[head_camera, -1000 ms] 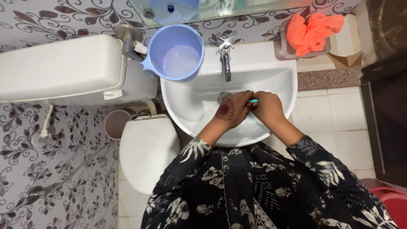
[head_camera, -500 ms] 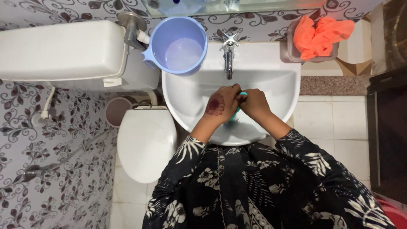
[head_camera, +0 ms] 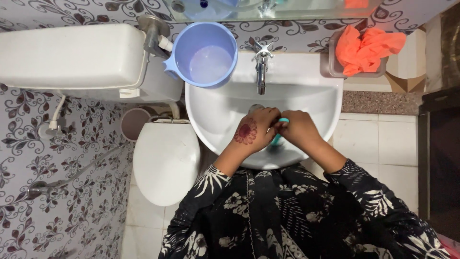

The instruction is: The person scrubs the interior basin of a white bathroom sink using a teal scrub brush. They repeatedly dip the brush into a blue plastic jug of water and scrub the sink surface, focusing on the basin and the area around the drain.

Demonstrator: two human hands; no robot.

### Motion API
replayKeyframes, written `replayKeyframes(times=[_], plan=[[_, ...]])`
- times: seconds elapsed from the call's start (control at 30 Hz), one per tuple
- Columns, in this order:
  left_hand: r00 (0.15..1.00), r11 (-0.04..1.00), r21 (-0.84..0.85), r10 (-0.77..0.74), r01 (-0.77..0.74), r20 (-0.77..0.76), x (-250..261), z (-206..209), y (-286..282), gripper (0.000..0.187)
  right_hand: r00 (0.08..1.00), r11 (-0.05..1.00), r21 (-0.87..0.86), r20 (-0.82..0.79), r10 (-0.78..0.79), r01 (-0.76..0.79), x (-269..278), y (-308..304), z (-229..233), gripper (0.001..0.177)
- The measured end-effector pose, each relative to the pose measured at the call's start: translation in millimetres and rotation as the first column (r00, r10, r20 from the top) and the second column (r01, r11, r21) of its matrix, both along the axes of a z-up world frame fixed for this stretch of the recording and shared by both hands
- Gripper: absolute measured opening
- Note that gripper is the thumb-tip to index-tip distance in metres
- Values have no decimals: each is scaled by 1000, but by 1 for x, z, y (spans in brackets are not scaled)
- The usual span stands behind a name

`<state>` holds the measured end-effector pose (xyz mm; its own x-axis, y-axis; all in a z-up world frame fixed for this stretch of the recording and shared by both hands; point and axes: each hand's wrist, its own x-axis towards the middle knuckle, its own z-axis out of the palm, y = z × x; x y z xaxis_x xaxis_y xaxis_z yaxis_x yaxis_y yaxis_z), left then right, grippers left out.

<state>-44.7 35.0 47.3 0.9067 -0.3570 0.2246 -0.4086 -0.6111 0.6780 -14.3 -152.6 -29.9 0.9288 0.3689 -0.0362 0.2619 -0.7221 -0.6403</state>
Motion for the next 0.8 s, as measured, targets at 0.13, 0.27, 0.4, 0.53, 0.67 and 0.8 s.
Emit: replayKeyframes(times=[0.13,0.27,0.4,0.53,0.67,0.8], plan=[[980,984,-167,28,-62,-198,21,-7,-4,18,994,996,-6,57,-94,94,19,14,-27,16],[979,999,10,51,-50,-196,18,1,2,20,951,952,208,-263,-165,223,15,18,-31,25],[1000,988,-152,-12,8,-27,14,-14,5,37,997,1000,-15,-76,-15,14,16,3,-10,20],[997,970,-236,-67,54,-46,25,-39,5,43,997,998,-52,63,-36,40,26,26,-24,21],[993,999,34,10,-6,-114,6,-26,16,43,989,960,-237,-55,139,-148,19,29,-21,17],[989,996,-1,93,-94,-119,-1,-29,6,35,991,972,-196,-48,123,-130,13,14,-19,16]])
